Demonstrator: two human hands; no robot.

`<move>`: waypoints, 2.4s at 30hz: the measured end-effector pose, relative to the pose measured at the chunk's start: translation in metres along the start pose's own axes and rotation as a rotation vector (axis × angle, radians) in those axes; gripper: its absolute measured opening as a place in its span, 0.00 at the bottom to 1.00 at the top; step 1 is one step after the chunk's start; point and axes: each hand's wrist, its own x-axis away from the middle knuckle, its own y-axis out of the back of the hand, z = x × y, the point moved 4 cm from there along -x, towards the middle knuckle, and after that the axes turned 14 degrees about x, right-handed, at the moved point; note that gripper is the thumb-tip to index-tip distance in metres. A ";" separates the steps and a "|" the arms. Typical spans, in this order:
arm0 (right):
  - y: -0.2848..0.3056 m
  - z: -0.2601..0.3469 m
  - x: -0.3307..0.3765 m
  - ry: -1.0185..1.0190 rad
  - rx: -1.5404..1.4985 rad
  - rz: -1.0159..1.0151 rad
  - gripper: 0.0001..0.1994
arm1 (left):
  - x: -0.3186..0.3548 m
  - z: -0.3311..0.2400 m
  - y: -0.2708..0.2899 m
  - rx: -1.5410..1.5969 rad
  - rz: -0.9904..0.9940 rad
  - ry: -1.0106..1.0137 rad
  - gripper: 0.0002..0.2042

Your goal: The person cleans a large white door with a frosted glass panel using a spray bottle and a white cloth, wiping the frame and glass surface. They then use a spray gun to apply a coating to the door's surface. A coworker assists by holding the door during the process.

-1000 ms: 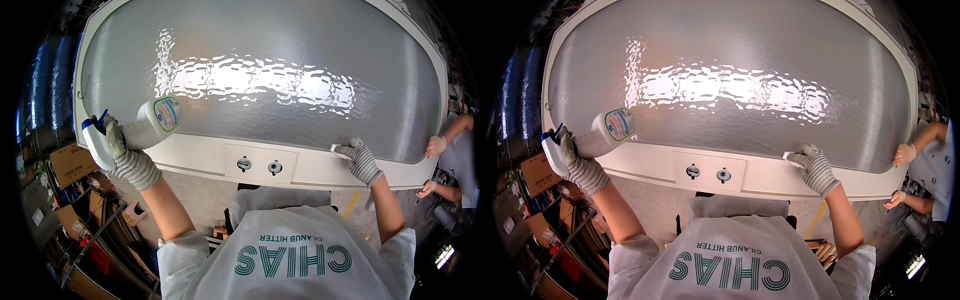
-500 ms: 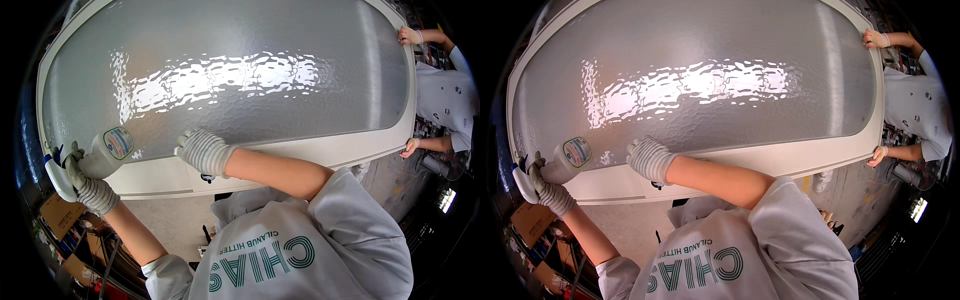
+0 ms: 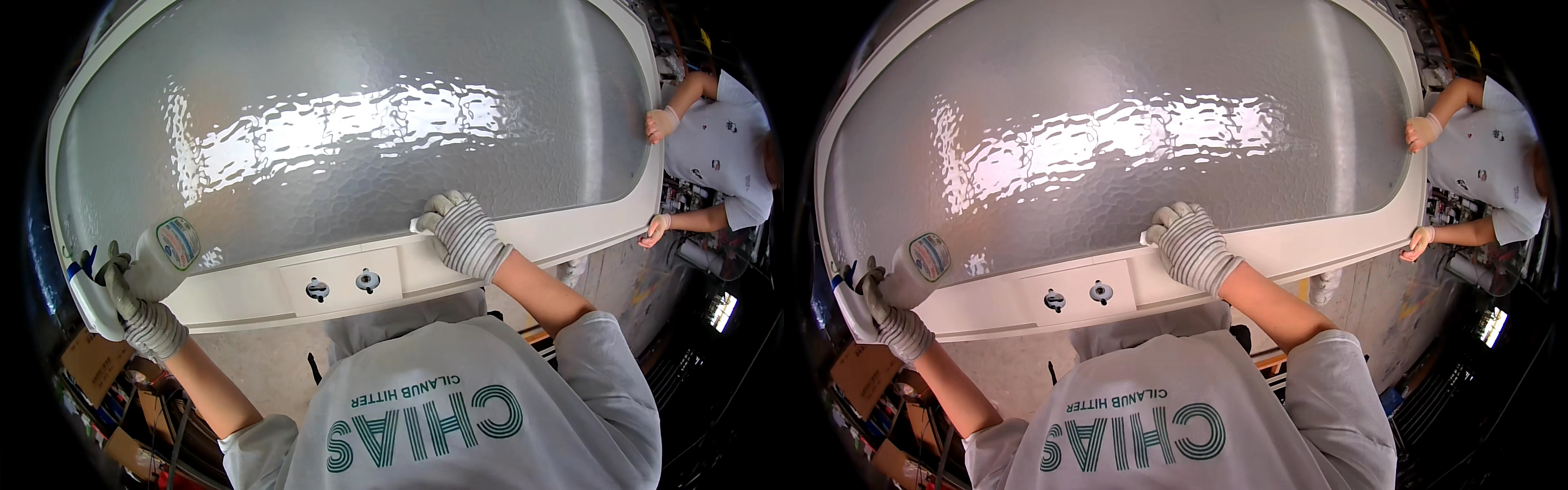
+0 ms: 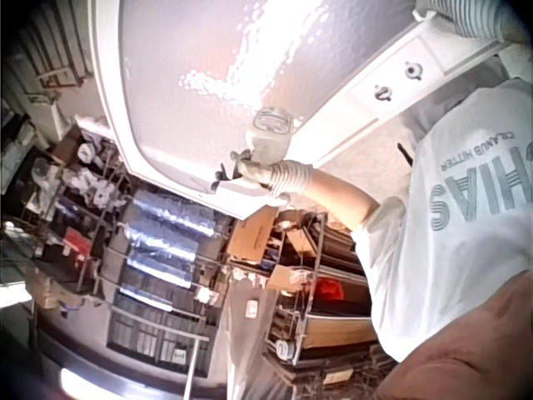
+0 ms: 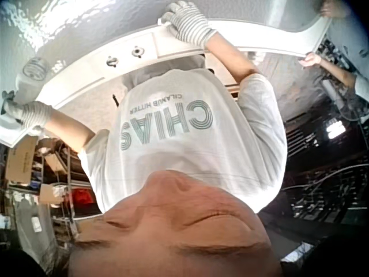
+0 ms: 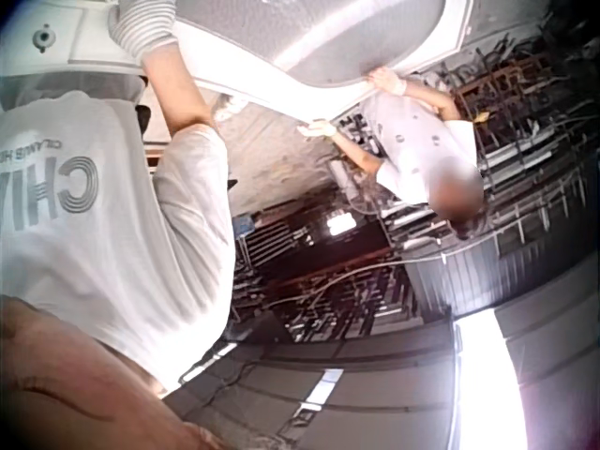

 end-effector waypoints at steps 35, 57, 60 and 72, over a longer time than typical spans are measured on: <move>0.001 0.043 -0.052 0.343 0.234 -0.056 0.05 | -0.009 0.004 0.013 0.013 0.033 -0.075 0.15; -0.015 0.028 -0.045 0.381 0.048 -0.104 0.06 | -0.024 0.025 0.030 0.014 0.036 -0.053 0.16; -0.021 0.107 -0.090 0.396 0.030 -0.052 0.10 | -0.010 0.000 0.000 -0.033 0.081 -0.178 0.19; -0.010 -0.188 0.174 -0.296 0.060 -0.075 0.14 | 0.025 -0.031 -0.053 0.164 0.179 -0.106 0.11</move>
